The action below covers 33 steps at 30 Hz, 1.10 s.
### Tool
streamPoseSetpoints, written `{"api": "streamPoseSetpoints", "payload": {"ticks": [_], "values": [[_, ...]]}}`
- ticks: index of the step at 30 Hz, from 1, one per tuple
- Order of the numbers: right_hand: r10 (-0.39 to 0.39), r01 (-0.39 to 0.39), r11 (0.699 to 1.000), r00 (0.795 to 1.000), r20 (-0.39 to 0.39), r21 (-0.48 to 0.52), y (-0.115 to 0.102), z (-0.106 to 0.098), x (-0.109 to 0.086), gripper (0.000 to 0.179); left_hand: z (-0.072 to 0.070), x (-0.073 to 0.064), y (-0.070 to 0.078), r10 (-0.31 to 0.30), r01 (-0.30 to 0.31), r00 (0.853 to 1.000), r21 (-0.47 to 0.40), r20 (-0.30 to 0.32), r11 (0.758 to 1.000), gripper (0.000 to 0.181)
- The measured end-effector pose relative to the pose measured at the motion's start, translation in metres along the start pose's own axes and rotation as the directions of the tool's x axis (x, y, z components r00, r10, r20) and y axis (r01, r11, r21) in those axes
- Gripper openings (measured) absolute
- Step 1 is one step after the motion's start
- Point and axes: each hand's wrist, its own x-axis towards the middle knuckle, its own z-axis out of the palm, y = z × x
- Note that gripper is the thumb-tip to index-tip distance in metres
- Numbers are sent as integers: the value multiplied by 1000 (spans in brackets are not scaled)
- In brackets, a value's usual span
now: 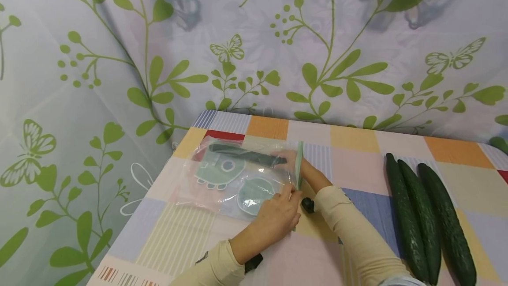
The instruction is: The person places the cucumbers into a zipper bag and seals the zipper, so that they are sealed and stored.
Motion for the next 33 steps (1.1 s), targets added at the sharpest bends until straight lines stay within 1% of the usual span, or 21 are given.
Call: {"api": "streamPoseSetpoints", "payload": {"ticks": [5,8,12,14,15,19,20,22,25,27,33], "values": [[1,0,999,1000,12,-50,0,0,0,48,-1,1,1,-2,6,998,-59,67,998,49],[-11,12,997,1000,6,-73,1,0,-3,47,-1,1,1,-2,9,996,-83,86,997,50],[-25,23,997,999,-24,-68,4,0,-9,46,-1,2,2,-2,10,995,-86,101,996,52],[-56,52,996,997,-52,-75,7,1,-14,45,-1,2,2,-1,10,995,-84,100,996,52],[-84,77,993,994,-71,-92,8,1,-16,44,-1,2,2,-2,11,995,-86,102,996,53],[-182,162,976,974,-138,-145,16,3,-28,43,-1,1,1,-2,12,995,-108,96,994,53],[-198,177,974,969,-150,-142,18,3,-32,42,-1,1,2,1,10,996,-115,91,993,53],[-214,199,974,963,-163,-105,21,3,-38,43,-1,1,2,4,6,997,-123,83,992,53],[-219,209,975,961,-167,-72,23,1,-49,44,-1,1,4,9,0,997,-127,71,992,53],[-204,196,978,965,-164,-65,25,0,-56,45,0,1,4,13,-4,997,-127,70,992,54],[-100,87,992,986,-135,-96,24,-4,-83,42,0,1,8,5,10,994,-140,108,990,54]]}}
